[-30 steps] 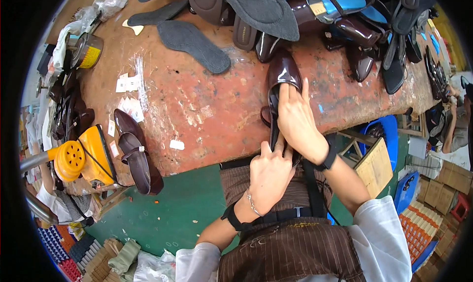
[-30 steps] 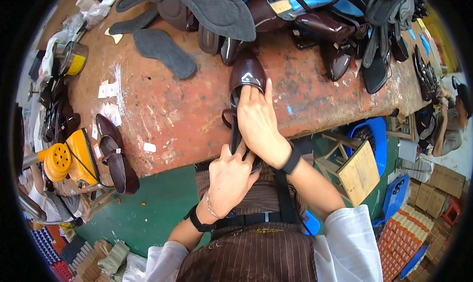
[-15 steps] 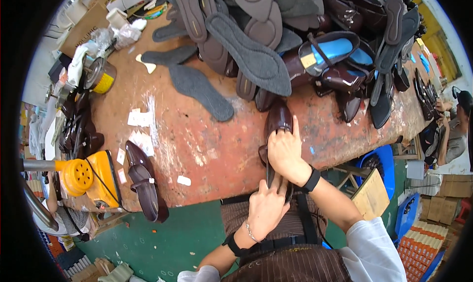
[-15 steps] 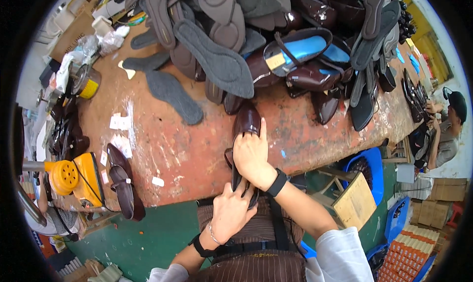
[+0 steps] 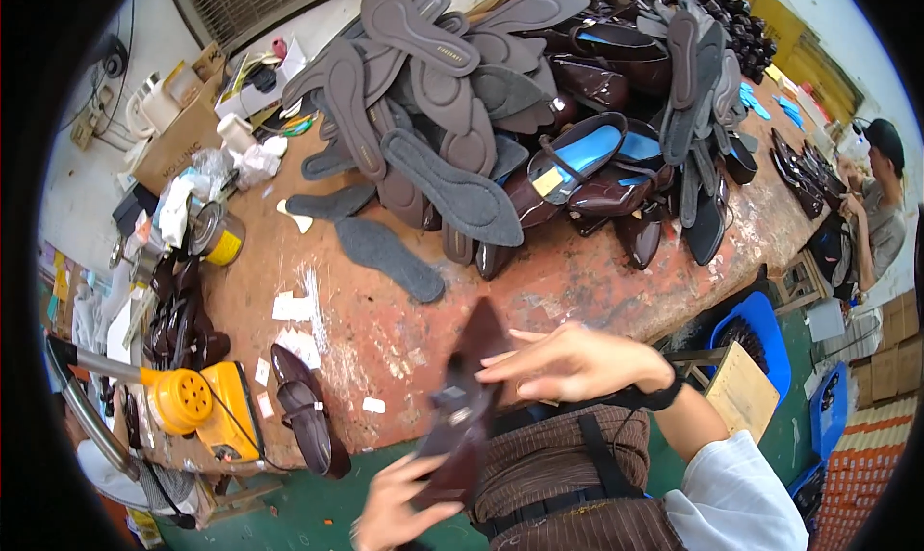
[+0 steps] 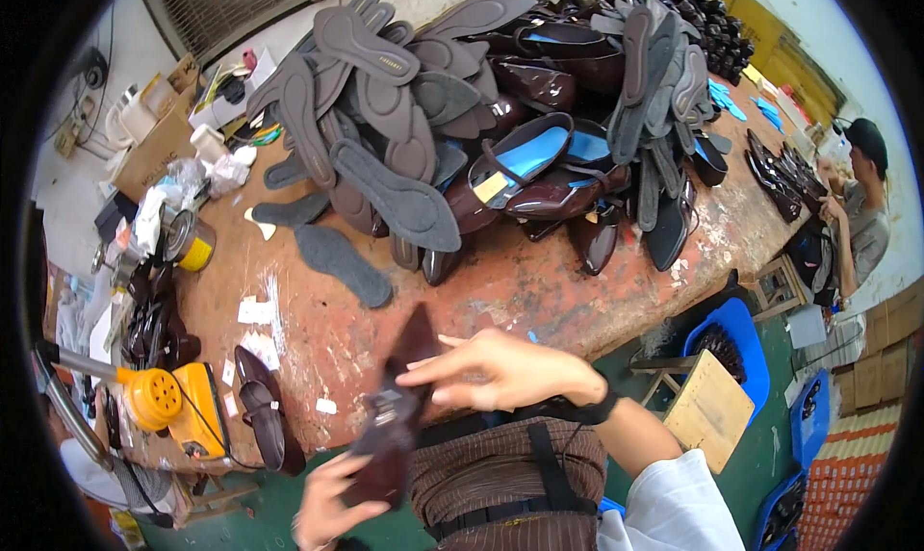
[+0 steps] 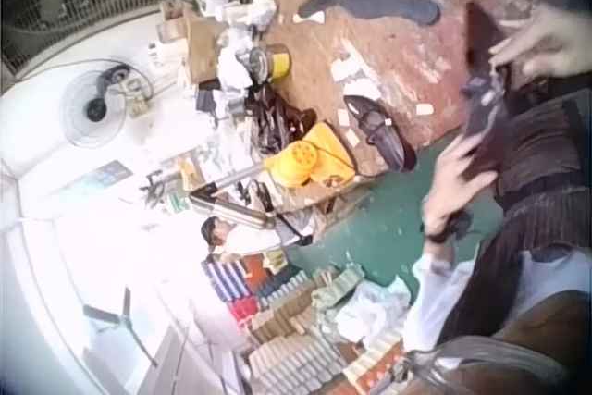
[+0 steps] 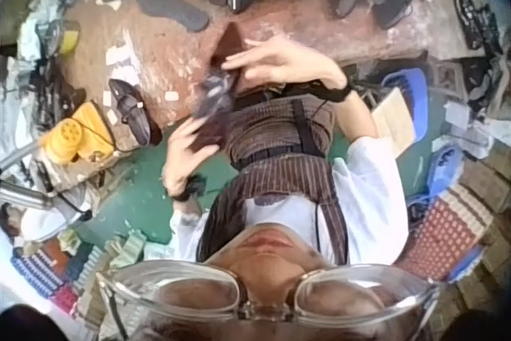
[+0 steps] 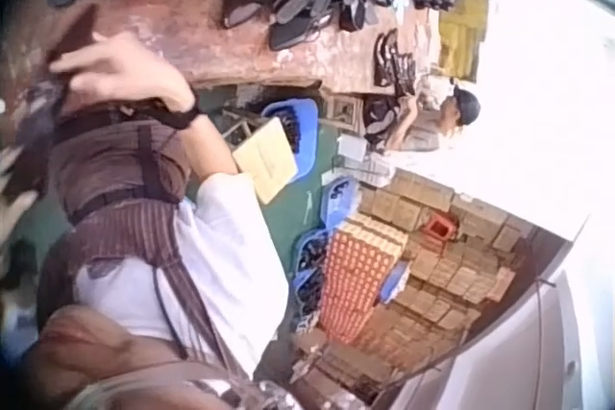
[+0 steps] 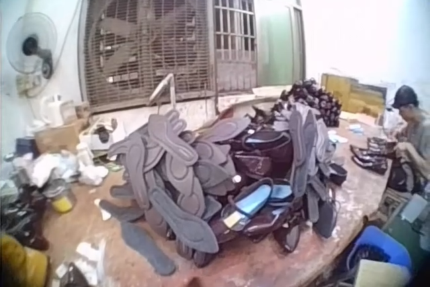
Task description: Inserting insoles into shoes and organizing them on a factory workbench.
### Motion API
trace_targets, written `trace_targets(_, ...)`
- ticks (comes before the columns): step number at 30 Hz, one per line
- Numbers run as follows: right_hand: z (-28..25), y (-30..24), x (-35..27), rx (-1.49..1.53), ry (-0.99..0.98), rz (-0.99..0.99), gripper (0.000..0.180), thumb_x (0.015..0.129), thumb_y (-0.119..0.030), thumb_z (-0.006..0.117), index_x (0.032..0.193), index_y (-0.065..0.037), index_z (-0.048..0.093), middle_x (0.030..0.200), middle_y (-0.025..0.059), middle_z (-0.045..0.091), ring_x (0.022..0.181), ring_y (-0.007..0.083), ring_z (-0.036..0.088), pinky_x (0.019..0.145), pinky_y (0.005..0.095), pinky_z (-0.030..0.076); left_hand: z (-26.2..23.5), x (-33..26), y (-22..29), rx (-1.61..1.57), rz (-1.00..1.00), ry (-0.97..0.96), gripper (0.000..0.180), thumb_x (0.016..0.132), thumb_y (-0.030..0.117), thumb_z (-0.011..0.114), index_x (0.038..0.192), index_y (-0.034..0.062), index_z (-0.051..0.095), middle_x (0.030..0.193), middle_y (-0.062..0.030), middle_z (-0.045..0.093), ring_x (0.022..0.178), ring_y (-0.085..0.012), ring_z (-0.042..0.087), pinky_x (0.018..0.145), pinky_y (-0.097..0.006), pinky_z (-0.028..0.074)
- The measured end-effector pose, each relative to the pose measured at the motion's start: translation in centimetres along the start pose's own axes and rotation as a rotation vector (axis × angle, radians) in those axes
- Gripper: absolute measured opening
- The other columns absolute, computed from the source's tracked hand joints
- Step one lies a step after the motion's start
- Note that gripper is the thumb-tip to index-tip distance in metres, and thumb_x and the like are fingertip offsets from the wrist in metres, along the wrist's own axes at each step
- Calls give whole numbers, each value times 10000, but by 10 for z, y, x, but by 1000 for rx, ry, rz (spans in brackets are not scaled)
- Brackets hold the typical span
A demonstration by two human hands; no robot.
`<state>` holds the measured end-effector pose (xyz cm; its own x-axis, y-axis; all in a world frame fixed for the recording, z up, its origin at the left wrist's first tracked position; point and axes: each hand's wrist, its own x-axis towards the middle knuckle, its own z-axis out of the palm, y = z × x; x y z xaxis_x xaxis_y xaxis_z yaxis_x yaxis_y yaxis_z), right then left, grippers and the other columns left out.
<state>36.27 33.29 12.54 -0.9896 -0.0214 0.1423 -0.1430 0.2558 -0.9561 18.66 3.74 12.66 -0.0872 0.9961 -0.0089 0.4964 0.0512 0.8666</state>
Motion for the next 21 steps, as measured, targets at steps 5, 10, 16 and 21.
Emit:
trace_targets(5,-53,-5,-31,-372,985,234,201,905,-3,586,1063,-6,711,865,66,730,786,91,653,707,260,518,-51,-53,21,522,-146,546,358,743,8,798,1035,-32,596,1096,-158,613,1000,-325,586,883,-401,470)
trace_targets(10,-80,24,-95,-164,1233,237,159,946,-14,570,1036,-6,701,787,11,687,708,52,607,627,207,466,-52,-82,-74,894,-471,455,296,856,229,740,1012,-8,659,982,-190,658,989,-416,588,933,-475,452)
trace_targets(16,-133,30,-133,-293,1511,181,172,948,-21,559,1048,-8,698,814,30,692,740,71,620,657,235,492,-48,-57,-39,832,-795,327,446,858,427,718,1052,27,700,984,-168,695,924,-388,606,900,-442,487)
trace_targets(21,-219,14,-106,-218,1593,132,314,1012,-275,543,1097,-4,678,888,77,700,833,137,672,762,288,546,-49,-65,-91,1010,-786,267,608,787,532,735,1163,60,668,1110,-207,664,1139,-431,524,1037,-569,365)
